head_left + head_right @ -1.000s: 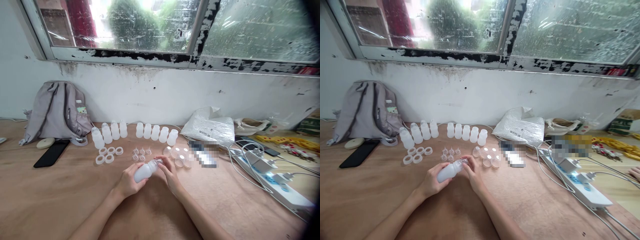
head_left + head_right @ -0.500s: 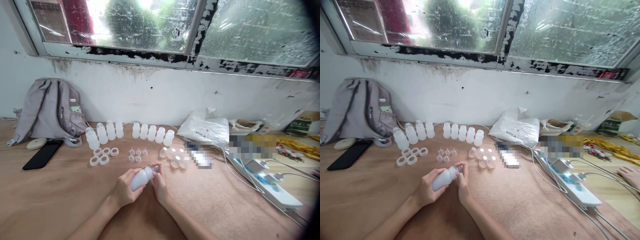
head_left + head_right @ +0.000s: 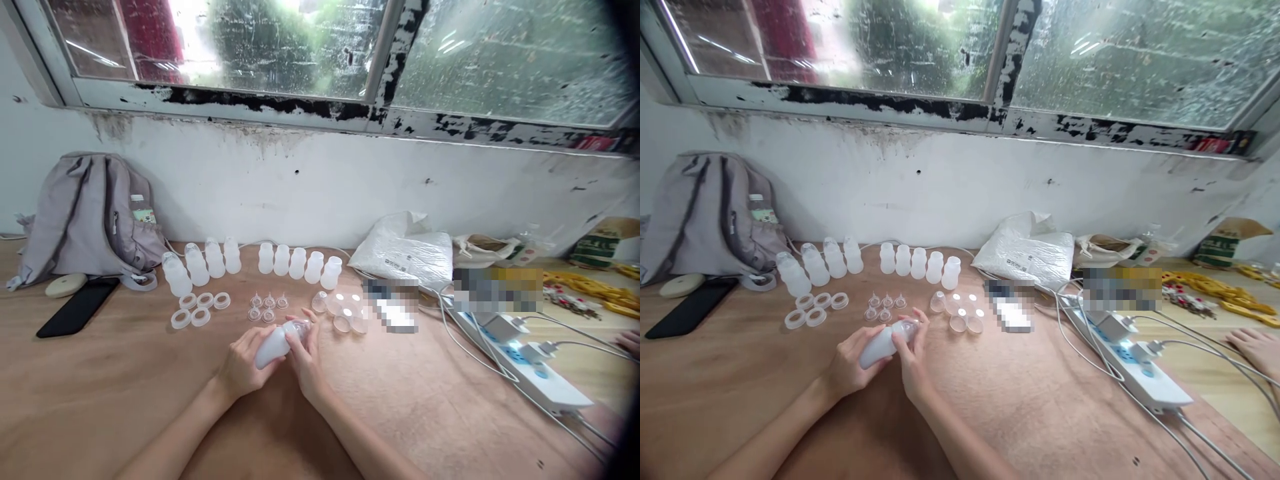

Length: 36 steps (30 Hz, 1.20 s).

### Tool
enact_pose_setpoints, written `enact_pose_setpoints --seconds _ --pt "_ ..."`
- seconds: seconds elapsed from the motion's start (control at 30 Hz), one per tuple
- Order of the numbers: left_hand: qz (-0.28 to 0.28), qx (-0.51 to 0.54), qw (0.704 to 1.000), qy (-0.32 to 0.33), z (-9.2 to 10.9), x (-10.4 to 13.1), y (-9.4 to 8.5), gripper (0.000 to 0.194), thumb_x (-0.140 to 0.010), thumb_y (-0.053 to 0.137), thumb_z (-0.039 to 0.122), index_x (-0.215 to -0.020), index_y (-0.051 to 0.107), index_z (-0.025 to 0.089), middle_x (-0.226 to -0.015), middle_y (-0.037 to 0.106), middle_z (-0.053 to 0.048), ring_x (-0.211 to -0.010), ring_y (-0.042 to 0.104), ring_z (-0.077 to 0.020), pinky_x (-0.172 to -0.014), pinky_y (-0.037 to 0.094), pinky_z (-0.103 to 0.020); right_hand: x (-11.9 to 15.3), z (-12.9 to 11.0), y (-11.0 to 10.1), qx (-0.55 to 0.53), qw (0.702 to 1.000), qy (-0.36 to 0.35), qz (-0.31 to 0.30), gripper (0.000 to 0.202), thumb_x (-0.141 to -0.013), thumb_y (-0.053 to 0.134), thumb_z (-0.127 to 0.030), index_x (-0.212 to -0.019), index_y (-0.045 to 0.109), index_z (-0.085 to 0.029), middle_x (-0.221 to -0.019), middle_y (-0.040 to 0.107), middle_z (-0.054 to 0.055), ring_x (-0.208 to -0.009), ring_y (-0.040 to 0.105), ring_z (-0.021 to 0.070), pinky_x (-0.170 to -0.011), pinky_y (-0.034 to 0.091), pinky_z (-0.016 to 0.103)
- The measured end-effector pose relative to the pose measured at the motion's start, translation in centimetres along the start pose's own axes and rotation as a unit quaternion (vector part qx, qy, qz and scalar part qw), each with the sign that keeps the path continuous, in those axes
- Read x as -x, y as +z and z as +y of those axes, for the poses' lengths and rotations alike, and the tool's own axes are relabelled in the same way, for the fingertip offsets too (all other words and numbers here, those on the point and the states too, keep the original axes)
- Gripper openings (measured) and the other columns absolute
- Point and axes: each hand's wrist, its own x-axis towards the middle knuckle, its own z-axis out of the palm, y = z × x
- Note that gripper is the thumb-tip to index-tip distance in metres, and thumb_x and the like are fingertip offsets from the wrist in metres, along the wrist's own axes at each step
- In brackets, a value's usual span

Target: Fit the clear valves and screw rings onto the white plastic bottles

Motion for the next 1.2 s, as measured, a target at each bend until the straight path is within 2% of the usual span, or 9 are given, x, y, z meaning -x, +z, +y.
enact_pose_setpoints --seconds 0.07,0.17,0.33,0.47,0.6,0.83,0.93,1.03,1.2 --pt "-0.002 0.004 1.000 -0.017 0.2 0.0 0.1 0.046 -0.078 0.049 0.033 -0.121 0.036 0.020 -0.111 0.053 -0.009 -0.103 0.051 -0.0211 -0.086 0.044 -0.033 -0.1 -0.4 0.4 -0.030 0.999 0.021 -0.011 0.054 -0.076 0.053 -0.036 -0.122 0.025 -0.028 -0.112 0.050 0.005 -0.096 0.051 0.0191 -0.081 0.043 0.034" --pt "-0.023 0.038 0.997 -0.060 0.5 0.1 0.3 0.044 -0.085 0.037 0.030 -0.127 0.029 0.021 -0.118 0.046 -0.010 -0.110 0.046 -0.0203 -0.090 0.041 -0.035 -0.3 -0.6 0.9 -0.025 0.999 0.027 -0.038 0.044 -0.076 0.054 -0.035 -0.115 0.036 -0.025 -0.106 0.054 0.005 -0.098 0.051 0.0198 -0.084 0.042 0.034" --pt "-0.067 0.104 0.990 -0.061 0.8 0.4 0.4 0.048 -0.086 0.033 0.024 -0.132 0.017 0.021 -0.129 0.036 -0.011 -0.121 0.033 -0.0212 -0.097 0.033 -0.040 -0.4 -0.5 0.4 0.103 0.987 -0.083 -0.088 0.037 -0.074 0.057 -0.030 -0.108 0.045 -0.020 -0.101 0.057 0.006 -0.094 0.053 0.0205 -0.083 0.042 0.033" --pt "-0.052 0.148 0.985 -0.076 0.5 0.3 0.4 0.043 -0.082 0.042 0.026 -0.123 0.027 0.022 -0.116 0.046 -0.010 -0.109 0.045 -0.0213 -0.090 0.040 -0.038 -0.5 -0.8 -0.1 0.223 0.952 -0.162 -0.130 0.046 -0.072 0.058 -0.023 -0.115 0.045 -0.019 -0.110 0.054 0.008 -0.103 0.049 0.0227 -0.089 0.038 0.035" --pt "-0.057 0.192 0.969 -0.144 -0.1 0.1 0.5 0.048 -0.076 0.053 0.030 -0.117 0.029 0.025 -0.105 0.053 -0.005 -0.090 0.056 -0.0186 -0.079 0.046 -0.035 -0.8 -0.6 -0.2 0.231 0.945 -0.147 -0.179 0.044 -0.073 0.056 -0.022 -0.115 0.044 -0.020 -0.110 0.055 0.007 -0.100 0.051 0.0214 -0.084 0.042 0.033" --pt "-0.092 0.162 0.981 -0.046 -1.7 -0.2 -1.6 0.089 -0.053 0.074 0.031 -0.127 0.024 0.024 -0.122 0.039 -0.011 -0.108 0.041 -0.0261 -0.090 0.037 -0.042 -1.5 0.1 -0.8 0.243 0.950 -0.083 -0.178 0.042 -0.067 0.063 -0.028 -0.104 0.045 -0.020 -0.090 0.060 0.002 -0.079 0.056 0.0157 -0.069 0.044 0.027" --pt "-0.023 0.173 0.982 -0.074 -1.4 -1.0 -2.8 0.076 -0.062 0.067 0.035 -0.125 0.026 0.024 -0.120 0.041 -0.011 -0.103 0.045 -0.0227 -0.086 0.039 -0.038 -1.6 0.1 -1.1 0.289 0.938 -0.069 -0.178 0.039 -0.064 0.064 -0.034 -0.096 0.048 -0.018 -0.078 0.060 0.000 -0.069 0.053 0.0145 -0.059 0.041 0.024" --pt "0.021 0.166 0.983 -0.079 0.0 -2.4 -3.8 0.058 -0.069 0.061 0.035 -0.119 0.034 0.022 -0.111 0.048 -0.009 -0.094 0.050 -0.0195 -0.080 0.041 -0.034 -1.6 0.0 -1.2 0.304 0.933 -0.067 -0.183 0.041 -0.064 0.064 -0.035 -0.099 0.049 -0.018 -0.079 0.059 0.000 -0.071 0.053 0.0149 -0.061 0.041 0.024" --pt "-0.039 0.106 0.993 -0.026 2.4 -4.8 -5.3 0.037 -0.069 0.059 0.033 -0.103 0.048 0.022 -0.096 0.057 -0.003 -0.079 0.053 -0.0154 -0.077 0.041 -0.032 -1.6 -0.2 -1.3 0.298 0.932 -0.068 -0.197 0.048 -0.066 0.062 -0.034 -0.110 0.047 -0.019 -0.088 0.061 0.002 -0.080 0.054 0.0180 -0.070 0.043 0.028"
